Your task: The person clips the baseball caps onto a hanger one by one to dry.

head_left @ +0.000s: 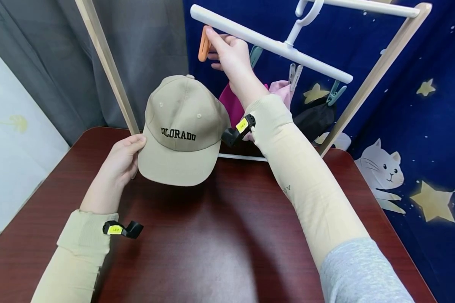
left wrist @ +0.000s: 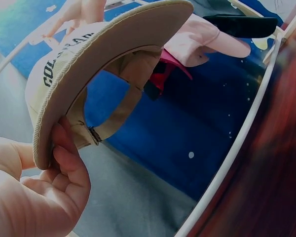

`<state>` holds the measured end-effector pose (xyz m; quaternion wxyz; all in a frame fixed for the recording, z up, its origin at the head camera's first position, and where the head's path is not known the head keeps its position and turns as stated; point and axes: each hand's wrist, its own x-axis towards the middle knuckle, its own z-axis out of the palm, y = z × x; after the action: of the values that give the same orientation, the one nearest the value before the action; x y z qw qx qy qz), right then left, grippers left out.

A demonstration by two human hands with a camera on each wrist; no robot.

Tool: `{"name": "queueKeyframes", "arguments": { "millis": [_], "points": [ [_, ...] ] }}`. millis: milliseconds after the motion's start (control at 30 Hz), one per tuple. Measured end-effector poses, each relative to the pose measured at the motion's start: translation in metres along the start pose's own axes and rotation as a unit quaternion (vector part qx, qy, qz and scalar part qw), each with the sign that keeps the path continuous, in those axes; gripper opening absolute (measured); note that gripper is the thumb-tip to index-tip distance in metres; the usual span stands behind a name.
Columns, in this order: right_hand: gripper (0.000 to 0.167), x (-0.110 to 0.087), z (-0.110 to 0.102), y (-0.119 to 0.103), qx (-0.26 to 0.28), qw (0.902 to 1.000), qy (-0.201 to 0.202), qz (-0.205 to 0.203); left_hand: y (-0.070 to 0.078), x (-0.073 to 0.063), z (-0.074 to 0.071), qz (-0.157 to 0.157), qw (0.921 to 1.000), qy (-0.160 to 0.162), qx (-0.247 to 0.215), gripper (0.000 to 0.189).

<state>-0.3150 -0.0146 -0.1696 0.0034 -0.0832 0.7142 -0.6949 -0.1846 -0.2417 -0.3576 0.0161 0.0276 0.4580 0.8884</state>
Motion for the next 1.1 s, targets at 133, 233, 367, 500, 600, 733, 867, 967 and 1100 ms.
{"name": "queueKeyframes", "arguments": {
  "millis": [133,233,367,500,600,733,867,967,1100],
  "points": [
    [0.031,0.0,-0.001,0.002,-0.012,0.9998,0.0,-0.017,0.0,-0.001,0.0,-0.003,1.0,0.001,0.001,0.02],
    [0.031,0.0,-0.002,0.005,-0.025,0.999,0.004,-0.038,-0.001,-0.001,0.0,-0.005,1.0,0.002,0.001,0.021],
    [0.031,-0.001,-0.003,0.01,-0.038,0.9975,0.01,-0.059,-0.002,-0.002,0.0,-0.006,1.0,0.002,0.002,0.021],
    [0.031,-0.002,-0.004,0.015,-0.055,0.9956,0.016,-0.074,-0.002,-0.002,0.0,-0.007,1.0,0.003,-0.002,0.022],
    [0.03,-0.004,-0.003,0.018,-0.057,0.9948,0.02,-0.081,-0.003,-0.002,0.0,-0.006,1.0,0.003,-0.004,0.022],
    [0.026,-0.008,-0.001,0.021,-0.045,0.9944,0.025,-0.092,-0.003,-0.002,0.0,-0.007,0.9999,0.004,-0.007,0.022],
    [0.023,-0.013,0.003,0.023,-0.032,0.9934,0.029,-0.106,-0.003,-0.002,0.0,-0.008,0.9999,0.004,-0.011,0.022],
    [0.022,-0.016,0.005,0.024,-0.024,0.9925,0.037,-0.115,-0.004,-0.002,0.0,-0.007,0.9999,0.003,-0.012,0.021],
    [0.02,-0.018,0.007,0.025,-0.015,0.9913,0.044,-0.123,-0.004,-0.002,0.001,-0.005,0.9999,0.002,-0.015,0.022]
  ]
}}
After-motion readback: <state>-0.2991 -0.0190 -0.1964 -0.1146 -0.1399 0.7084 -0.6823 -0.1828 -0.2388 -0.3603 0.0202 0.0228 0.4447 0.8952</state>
